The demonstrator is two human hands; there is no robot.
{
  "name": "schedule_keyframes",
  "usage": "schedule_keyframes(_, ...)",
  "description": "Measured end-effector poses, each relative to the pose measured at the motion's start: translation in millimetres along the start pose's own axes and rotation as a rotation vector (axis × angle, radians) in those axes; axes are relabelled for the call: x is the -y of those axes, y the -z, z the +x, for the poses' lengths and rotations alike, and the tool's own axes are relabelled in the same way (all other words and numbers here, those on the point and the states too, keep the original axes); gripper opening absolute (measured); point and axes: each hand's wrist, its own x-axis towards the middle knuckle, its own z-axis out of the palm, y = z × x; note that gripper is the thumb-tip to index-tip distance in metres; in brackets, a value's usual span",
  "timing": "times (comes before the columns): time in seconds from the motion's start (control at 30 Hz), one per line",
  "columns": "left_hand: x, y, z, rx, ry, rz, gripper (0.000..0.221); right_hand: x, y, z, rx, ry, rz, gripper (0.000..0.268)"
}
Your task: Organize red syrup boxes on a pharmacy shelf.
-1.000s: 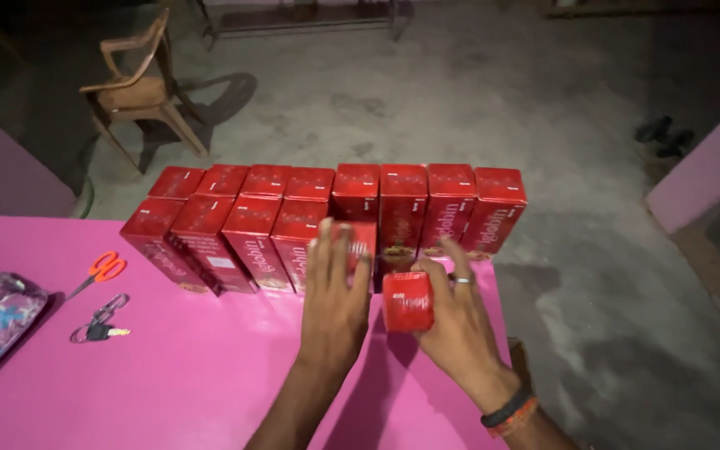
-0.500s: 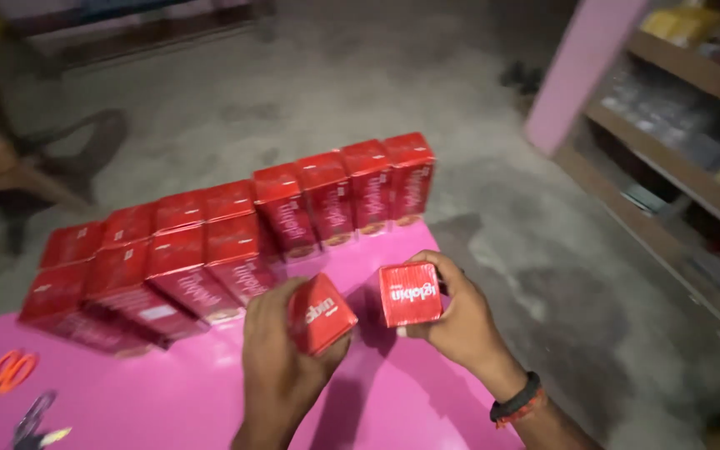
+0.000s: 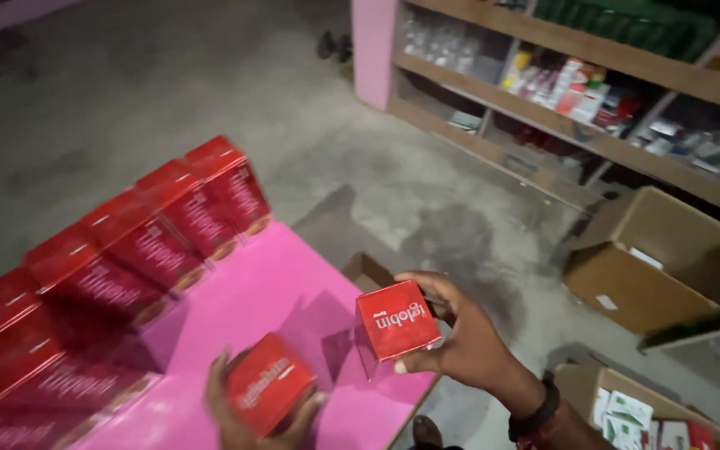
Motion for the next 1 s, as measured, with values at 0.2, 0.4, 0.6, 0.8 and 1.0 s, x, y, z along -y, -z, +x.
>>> schedule_keyframes(0.2,97.4,13.5,14.1,0.150,-0.267,0.331,0.147,-11.8,80.7,-19.1,-0.181,-0.012,-0.036,0.102)
schedule_keyframes(0.4,48.4,-132.7,19.4,0.230,-0.150,0.066,0.135,-28.1,191.8,-33.6,-0.315,-0.023,-0.014,0.104)
schedule_keyframes(0.6,-90.6,-309.5,25.0,0.227,0.108,-0.058,0.126,-61.3,299.8,-39.3,-0.467,0.031,-0.054,0.102)
schedule_keyframes(0.8,-108.1,-416.0,41.5,0.441,0.129,-0.106,0.116,-68.3,375.0,-45.5,-0.646,0.002,-0.022,0.104)
schedule_keyframes(1.0,-112.6,-517.3,80.7,0.607,0.288,-0.184,0.124,-79.3,442.7,-25.7,-0.818,-0.015,-0.036,0.103)
